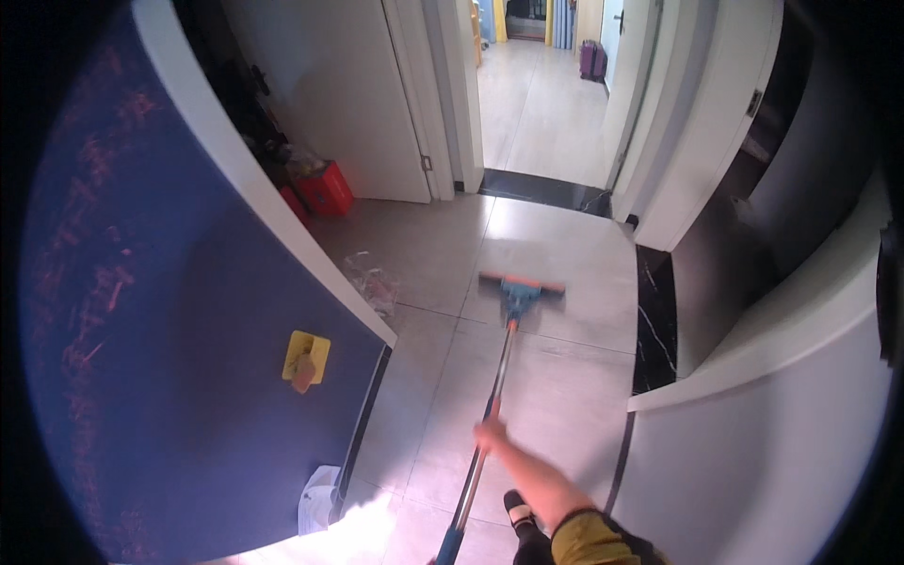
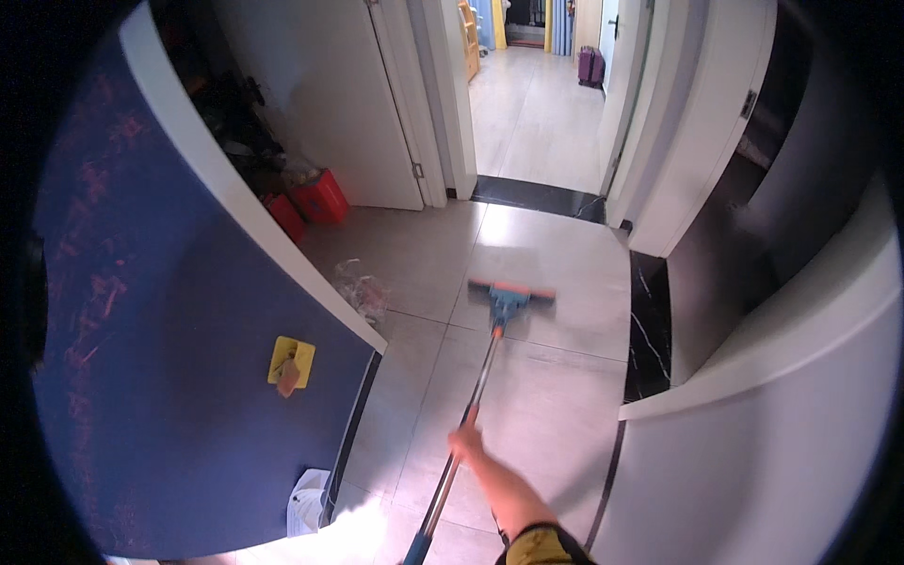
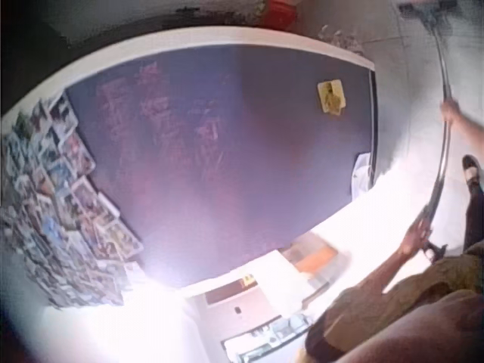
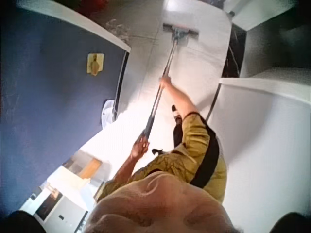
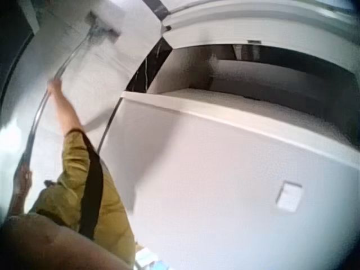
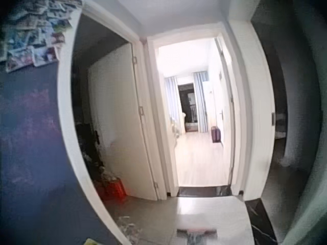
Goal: The person sweeps debris into a dustpan and empties it into a trash bin. They then switch to a mop and clean the tiled floor in the dining and living areas, moving around furniture and a table.
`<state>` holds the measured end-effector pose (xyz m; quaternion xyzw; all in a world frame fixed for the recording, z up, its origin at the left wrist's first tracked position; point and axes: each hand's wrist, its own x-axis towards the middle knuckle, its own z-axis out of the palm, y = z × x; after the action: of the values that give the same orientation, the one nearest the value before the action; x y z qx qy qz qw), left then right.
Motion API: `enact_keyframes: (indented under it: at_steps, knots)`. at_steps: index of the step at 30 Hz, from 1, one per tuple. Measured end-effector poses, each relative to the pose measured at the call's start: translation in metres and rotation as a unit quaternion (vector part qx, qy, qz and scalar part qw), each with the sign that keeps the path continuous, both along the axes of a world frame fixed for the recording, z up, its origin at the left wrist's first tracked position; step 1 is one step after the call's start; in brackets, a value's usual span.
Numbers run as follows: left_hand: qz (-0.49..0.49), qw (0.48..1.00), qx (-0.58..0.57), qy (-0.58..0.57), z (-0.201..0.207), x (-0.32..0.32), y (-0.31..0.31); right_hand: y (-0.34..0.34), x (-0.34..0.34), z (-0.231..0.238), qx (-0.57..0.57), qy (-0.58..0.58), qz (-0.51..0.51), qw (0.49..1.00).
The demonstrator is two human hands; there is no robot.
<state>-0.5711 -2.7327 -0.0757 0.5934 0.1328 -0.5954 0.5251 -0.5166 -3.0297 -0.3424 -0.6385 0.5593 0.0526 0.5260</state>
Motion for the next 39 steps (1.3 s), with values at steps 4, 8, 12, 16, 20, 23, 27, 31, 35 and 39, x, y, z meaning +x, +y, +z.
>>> enact_keyframes:
  at_steps: [4, 8, 12, 16, 20, 23, 27, 31, 35, 39]
  knots:
    - [-0.066, 0.994, 0.064, 0.067, -0.052, 0.066, -0.185, -0.181, 0.053, 0.004, -0.147, 0.080, -0.040, 0.985]
    - [-0.036, 0.990, -0.069, 0.116, -0.112, 0.108, -0.255, -0.201, 0.086, 0.005, 0.000, 0.003, -0.035, 0.999]
    - [-0.069, 0.985, -0.101, 0.125, -0.123, 0.052, -0.234, -0.188, 0.025, -0.006, -0.117, 0.005, -0.061, 0.991]
    - [-0.030, 0.987, -0.136, 0.080, -0.106, -0.013, -0.107, -0.097, -0.018, 0.027, -0.042, 0.087, -0.039, 0.995]
    - [-0.050, 0.995, -0.012, 0.088, -0.056, -0.063, 0.044, 0.023, -0.080, 0.058, -0.023, 0.122, -0.044, 0.991]
    - [-0.113, 0.985, -0.063, 0.117, 0.035, -0.075, 0.123, 0.135, -0.136, 0.049, 0.021, 0.105, -0.085, 0.991]
    - [-0.118, 0.992, 0.019, 0.048, 0.108, -0.077, 0.193, 0.296, -0.182, 0.098, 0.113, 0.132, -0.098, 0.980]
    - [-0.136, 0.989, 0.060, 0.017, 0.130, -0.077, 0.250, 0.410, -0.205, 0.125, 0.174, 0.123, -0.073, 0.974]
    - [-0.143, 0.984, 0.107, -0.006, 0.136, -0.081, 0.274, 0.432, -0.211, 0.144, 0.244, 0.054, -0.077, 0.965]
    - [-0.191, 0.970, 0.149, -0.009, 0.119, -0.080, 0.252, 0.363, -0.196, 0.149, 0.162, 0.051, -0.078, 0.982]
